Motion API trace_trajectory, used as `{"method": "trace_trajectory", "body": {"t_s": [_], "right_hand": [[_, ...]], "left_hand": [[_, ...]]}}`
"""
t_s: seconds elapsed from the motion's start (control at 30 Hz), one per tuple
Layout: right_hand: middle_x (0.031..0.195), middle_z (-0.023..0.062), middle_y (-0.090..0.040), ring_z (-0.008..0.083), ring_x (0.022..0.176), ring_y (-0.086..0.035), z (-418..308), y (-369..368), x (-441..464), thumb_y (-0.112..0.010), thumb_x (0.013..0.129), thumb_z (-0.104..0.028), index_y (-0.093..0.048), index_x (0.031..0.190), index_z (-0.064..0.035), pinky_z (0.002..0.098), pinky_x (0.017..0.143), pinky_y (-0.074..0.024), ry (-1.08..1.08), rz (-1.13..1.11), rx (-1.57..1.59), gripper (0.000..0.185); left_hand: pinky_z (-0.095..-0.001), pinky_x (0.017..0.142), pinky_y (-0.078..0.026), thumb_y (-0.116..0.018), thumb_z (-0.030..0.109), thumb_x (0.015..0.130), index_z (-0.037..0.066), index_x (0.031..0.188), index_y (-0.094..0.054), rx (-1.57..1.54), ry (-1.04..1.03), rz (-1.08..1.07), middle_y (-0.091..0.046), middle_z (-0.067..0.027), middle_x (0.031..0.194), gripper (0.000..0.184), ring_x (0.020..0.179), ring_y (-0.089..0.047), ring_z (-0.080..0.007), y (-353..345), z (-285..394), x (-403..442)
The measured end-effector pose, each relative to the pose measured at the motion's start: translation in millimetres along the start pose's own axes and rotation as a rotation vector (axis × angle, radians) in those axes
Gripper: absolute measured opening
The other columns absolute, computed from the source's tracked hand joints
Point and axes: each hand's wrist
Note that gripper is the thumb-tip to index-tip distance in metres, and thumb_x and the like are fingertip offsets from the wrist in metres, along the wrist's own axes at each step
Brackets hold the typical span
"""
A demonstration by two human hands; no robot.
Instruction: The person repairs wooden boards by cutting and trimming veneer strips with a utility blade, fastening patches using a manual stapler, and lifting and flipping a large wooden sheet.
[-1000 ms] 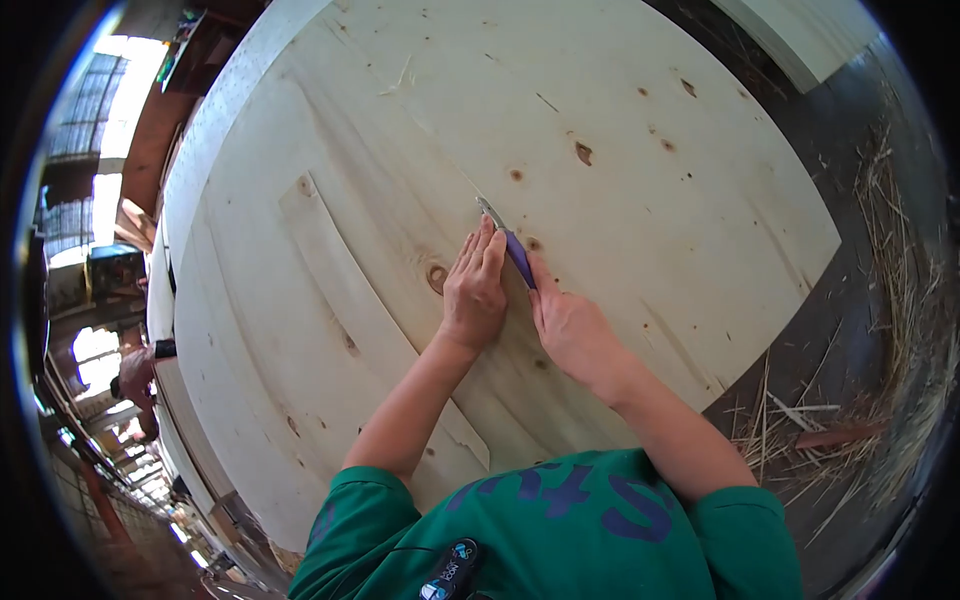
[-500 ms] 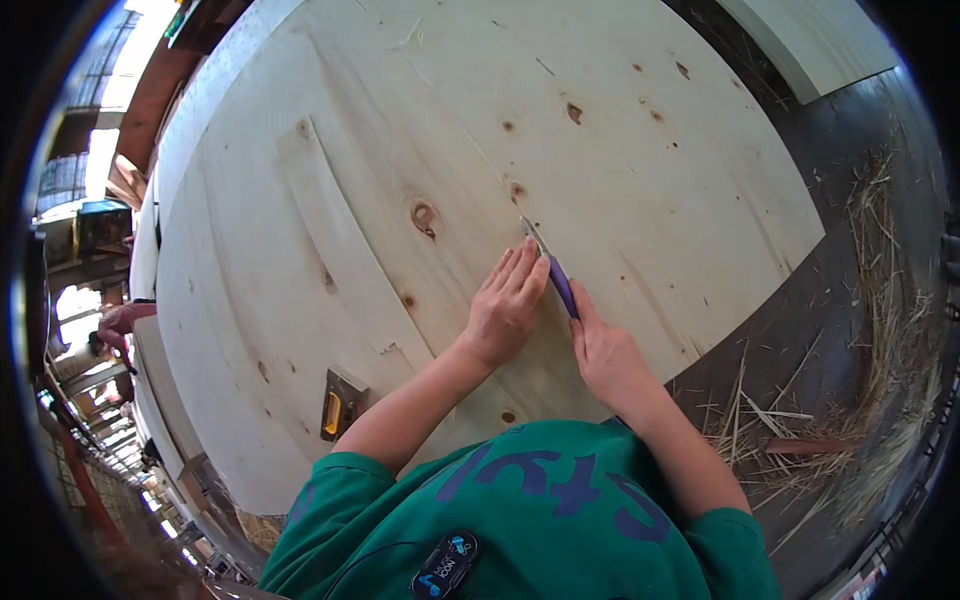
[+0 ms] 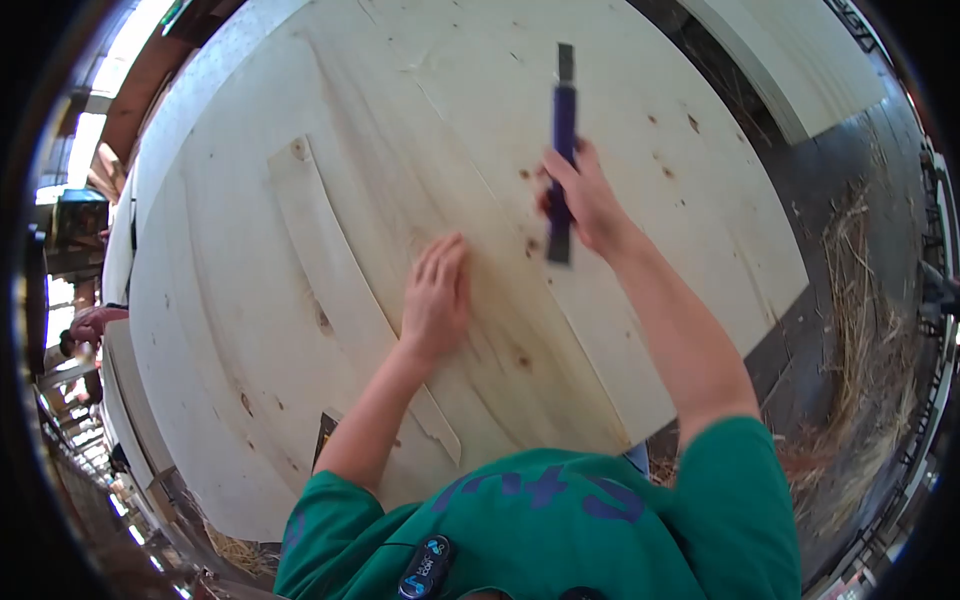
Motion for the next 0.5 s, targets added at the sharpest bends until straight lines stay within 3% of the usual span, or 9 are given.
{"method": "trace_trajectory", "body": {"t_s": [0.07,0.13,0.2,0.23,0.33,0.37,0.43,0.5], "right_hand": [[0.082,0.0049,-0.051,0.0117,0.058,-0.052,14,-38,109,-0.056,0.098,-0.023,-0.033,0.123,-0.0077,0.0294,0.048,-0.0443,0.061,0.029,0.073,0.037],[0.079,0.0083,-0.057,0.019,0.064,-0.059,11,-87,170,-0.056,0.098,-0.026,-0.035,0.122,-0.0054,0.0375,0.055,-0.0485,0.169,0.244,0.012,0.038],[0.084,0.0157,-0.062,0.0295,0.071,-0.064,11,-110,202,-0.053,0.099,-0.026,-0.034,0.123,-0.0032,0.0435,0.062,-0.0502,0.344,0.385,-0.376,0.038],[0.086,0.0193,-0.064,0.0348,0.074,-0.066,16,-115,206,-0.052,0.099,-0.026,-0.034,0.123,-0.0021,0.0466,0.066,-0.051,0.421,0.453,-0.579,0.038],[0.088,0.029,-0.065,0.0479,0.082,-0.063,12,-116,187,-0.048,0.1,-0.022,-0.032,0.115,-0.0012,0.0524,0.072,-0.05,0.455,0.393,-0.579,0.031],[0.087,0.029,-0.064,0.0467,0.081,-0.064,14,-115,183,-0.05,0.099,-0.023,-0.032,0.118,-0.0011,0.0524,0.07,-0.0494,0.476,0.393,-0.575,0.034],[0.086,0.0293,-0.064,0.0471,0.081,-0.064,24,-107,182,-0.05,0.099,-0.023,-0.031,0.12,-0.0011,0.0527,0.07,-0.049,0.51,0.4,-0.638,0.036],[0.086,0.0293,-0.065,0.0473,0.081,-0.064,25,-107,174,-0.051,0.099,-0.023,-0.031,0.121,-0.0011,0.0529,0.07,-0.0487,0.493,0.407,-0.632,0.037]], "left_hand": [[-0.0438,0.106,-0.041,-0.057,-0.005,0.085,0.004,0.125,-0.053,-0.077,0.04,-0.048,-0.057,-0.0147,0.131,0.04,0.124,-0.052,-0.0344,2,2,4],[-0.0438,0.106,-0.041,-0.057,-0.005,0.085,0.003,0.125,-0.053,-0.202,0.141,-0.063,-0.057,-0.0143,0.13,0.041,0.123,-0.053,-0.0347,6,1,4],[-0.0382,0.095,-0.048,-0.058,-0.008,0.084,0.002,0.121,-0.055,-0.216,0.112,-0.044,-0.058,-0.0138,0.129,0.038,0.113,-0.058,-0.0315,7,-5,7],[-0.0364,0.091,-0.05,-0.058,-0.009,0.084,0.003,0.12,-0.056,-0.253,0.133,-0.049,-0.059,-0.0137,0.128,0.037,0.11,-0.059,-0.0297,9,-6,6],[-0.0313,0.08,-0.053,-0.06,-0.008,0.085,0.003,0.118,-0.058,-0.403,0.258,-0.05,-0.06,-0.0133,0.125,0.035,0.1,-0.062,-0.0241,11,-18,11],[-0.0297,0.077,-0.053,-0.06,-0.008,0.086,0.004,0.118,-0.058,-0.462,0.308,-0.051,-0.06,-0.0131,0.124,0.034,0.097,-0.063,-0.0222,12,-25,17],[-0.0294,0.076,-0.053,-0.061,-0.006,0.088,0.006,0.121,-0.058,-0.365,0.165,0.013,-0.059,-0.0124,0.123,0.035,0.094,-0.063,-0.0198,20,-47,54],[-0.0306,0.075,-0.054,-0.062,-0.003,0.088,0.008,0.121,-0.059,-0.397,0.266,-0.125,-0.058,-0.0118,0.124,0.035,0.095,-0.064,-0.0212,32,-58,98]]}}
Point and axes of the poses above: each hand's wrist, its own x-axis towards the middle knuckle, its own y-axis out of the back of the hand, z = x × y
